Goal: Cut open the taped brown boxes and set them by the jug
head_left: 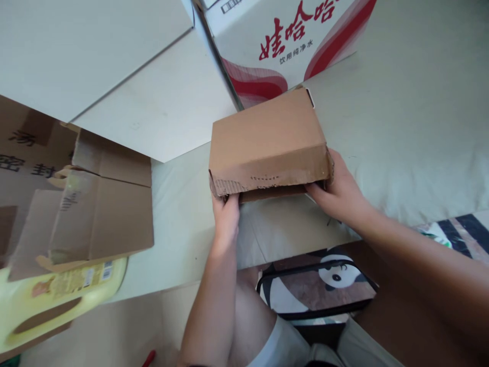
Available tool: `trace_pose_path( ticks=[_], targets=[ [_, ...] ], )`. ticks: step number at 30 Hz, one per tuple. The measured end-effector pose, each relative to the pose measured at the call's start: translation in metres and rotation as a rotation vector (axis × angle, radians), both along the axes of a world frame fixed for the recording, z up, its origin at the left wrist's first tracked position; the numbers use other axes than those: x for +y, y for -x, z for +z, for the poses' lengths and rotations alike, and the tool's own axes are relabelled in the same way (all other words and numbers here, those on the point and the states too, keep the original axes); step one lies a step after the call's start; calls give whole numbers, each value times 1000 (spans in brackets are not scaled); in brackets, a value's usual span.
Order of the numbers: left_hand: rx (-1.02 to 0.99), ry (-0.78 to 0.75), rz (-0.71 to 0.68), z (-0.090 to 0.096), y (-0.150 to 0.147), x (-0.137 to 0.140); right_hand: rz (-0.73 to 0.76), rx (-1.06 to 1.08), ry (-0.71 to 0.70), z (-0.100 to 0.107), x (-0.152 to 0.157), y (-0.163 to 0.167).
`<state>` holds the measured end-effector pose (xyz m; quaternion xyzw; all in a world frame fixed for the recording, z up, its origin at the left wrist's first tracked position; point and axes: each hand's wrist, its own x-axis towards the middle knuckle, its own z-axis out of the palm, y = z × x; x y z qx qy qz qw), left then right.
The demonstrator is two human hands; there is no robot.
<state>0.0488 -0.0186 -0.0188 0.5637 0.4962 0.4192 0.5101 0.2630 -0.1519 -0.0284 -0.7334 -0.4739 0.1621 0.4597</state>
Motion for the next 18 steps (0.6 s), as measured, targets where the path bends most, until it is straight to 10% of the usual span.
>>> trace_pose_path(
  ticks=[18],
  targets=[
    [14,-30,-10,3,-1,-1,-11,34,44,2,-2,1]
  ],
)
